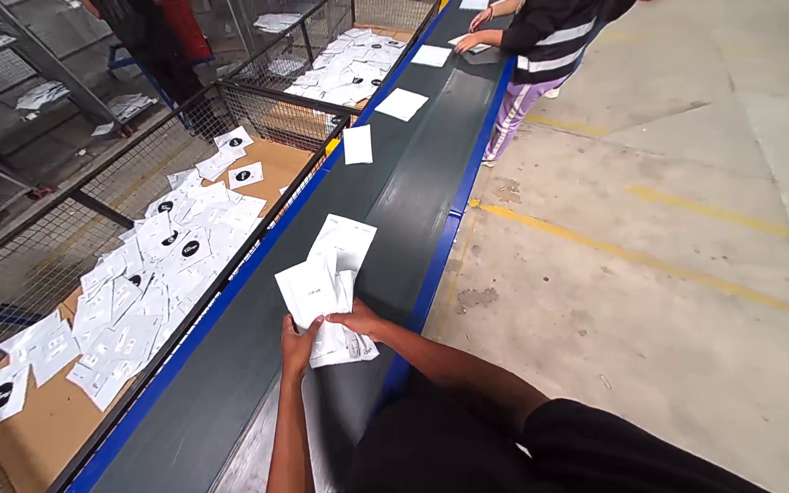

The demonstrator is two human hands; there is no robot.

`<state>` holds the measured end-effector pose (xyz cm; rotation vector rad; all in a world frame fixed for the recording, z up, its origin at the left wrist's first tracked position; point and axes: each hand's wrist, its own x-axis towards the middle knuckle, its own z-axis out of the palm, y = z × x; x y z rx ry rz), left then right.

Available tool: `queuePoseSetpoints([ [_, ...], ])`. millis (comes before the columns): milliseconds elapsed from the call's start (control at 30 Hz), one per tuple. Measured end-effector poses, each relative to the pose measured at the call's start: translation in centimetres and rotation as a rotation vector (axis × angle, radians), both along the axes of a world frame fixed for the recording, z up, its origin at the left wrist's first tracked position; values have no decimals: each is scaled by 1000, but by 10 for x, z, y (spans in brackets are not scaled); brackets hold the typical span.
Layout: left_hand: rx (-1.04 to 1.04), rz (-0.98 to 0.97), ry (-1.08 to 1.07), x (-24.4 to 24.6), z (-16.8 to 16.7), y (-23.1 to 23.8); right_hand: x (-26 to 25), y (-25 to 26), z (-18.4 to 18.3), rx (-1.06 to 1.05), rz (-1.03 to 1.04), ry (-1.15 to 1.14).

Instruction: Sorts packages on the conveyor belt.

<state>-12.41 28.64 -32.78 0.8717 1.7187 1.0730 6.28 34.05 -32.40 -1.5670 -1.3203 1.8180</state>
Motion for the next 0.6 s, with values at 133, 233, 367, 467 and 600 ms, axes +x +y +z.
queuePoseSetpoints([
  [133,-7,-103,146,-7,2,51,-10,27,1,86,-155,-154],
  [233,-63,-238,372,-18,-10,76,-29,31,7,36,-258,-185],
  [367,-195,-397,556,-39,-26,82,-55,16,2,-90,-368,-93],
  [467,-248,-326,568,-51,-22,65,-62,6,-5,-197,-419,37],
  [600,-343,-143,344,-77,-28,20,-62,-11,-13,-283,-433,156],
])
